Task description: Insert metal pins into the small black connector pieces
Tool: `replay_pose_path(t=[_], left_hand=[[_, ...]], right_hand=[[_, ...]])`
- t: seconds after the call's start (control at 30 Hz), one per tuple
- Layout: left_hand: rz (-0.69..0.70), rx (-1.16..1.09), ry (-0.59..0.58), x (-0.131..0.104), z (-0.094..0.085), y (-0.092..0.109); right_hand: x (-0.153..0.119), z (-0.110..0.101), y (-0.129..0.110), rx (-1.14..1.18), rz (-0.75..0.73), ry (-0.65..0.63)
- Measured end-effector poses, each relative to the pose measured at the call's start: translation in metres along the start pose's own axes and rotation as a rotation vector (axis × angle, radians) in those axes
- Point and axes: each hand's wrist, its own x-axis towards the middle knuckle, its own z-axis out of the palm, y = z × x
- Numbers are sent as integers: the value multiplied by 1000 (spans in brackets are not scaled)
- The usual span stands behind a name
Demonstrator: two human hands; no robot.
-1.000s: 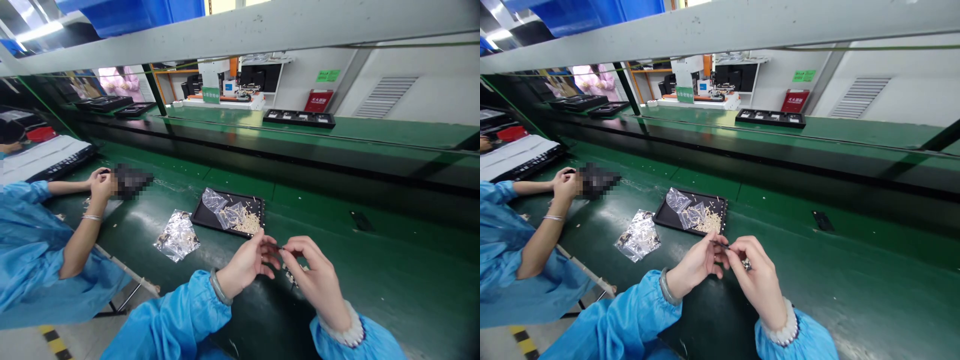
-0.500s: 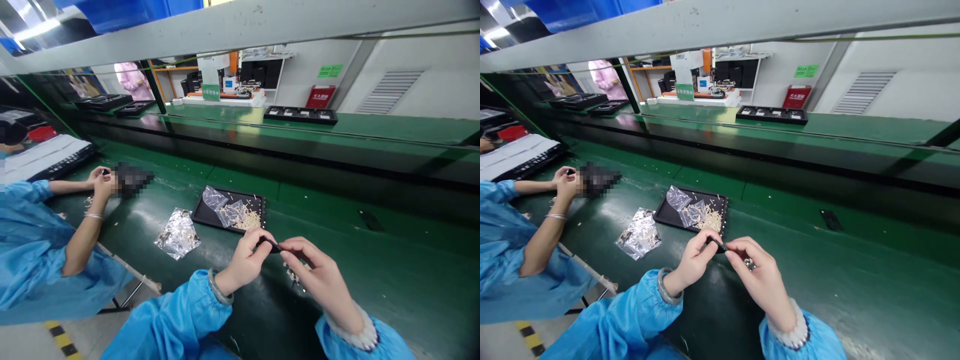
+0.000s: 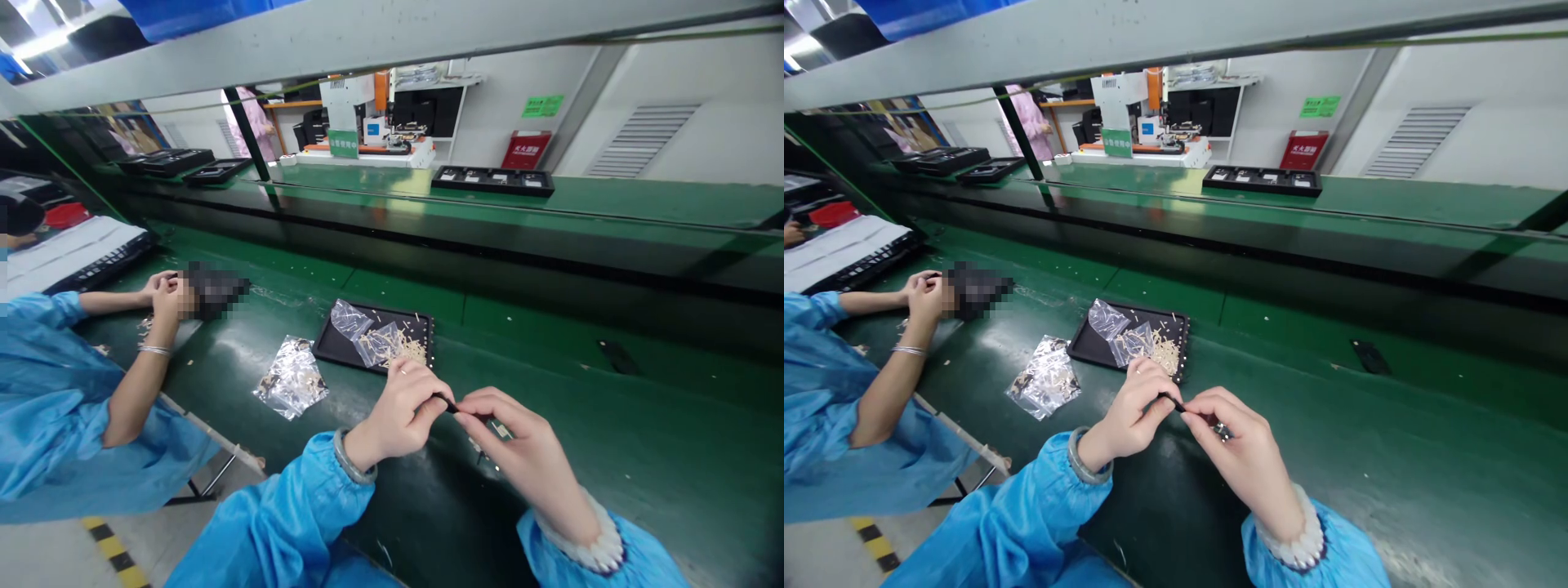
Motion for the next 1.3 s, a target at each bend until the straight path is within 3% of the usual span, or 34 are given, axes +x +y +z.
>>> replay_pose_path(t=[0.27,0.47,0.83,1.0,1.3], left_hand=[[-34,12,-15,0,-2,-1],[20,69,-89,1,-6,-1],[49,188,-254,3,-9,3],[8,169,-218,2,-6,1],[-107,-69,-94,2,-4,0]], right_hand=[[-3,4,1,-66,-99,65],[0,-3,-1,-49,-78,-55],[-1,-5,-1,-343,-162,-169],[-1,-1,-1,-408,-176,-74],[-2,4,-4,-231,-148,14]])
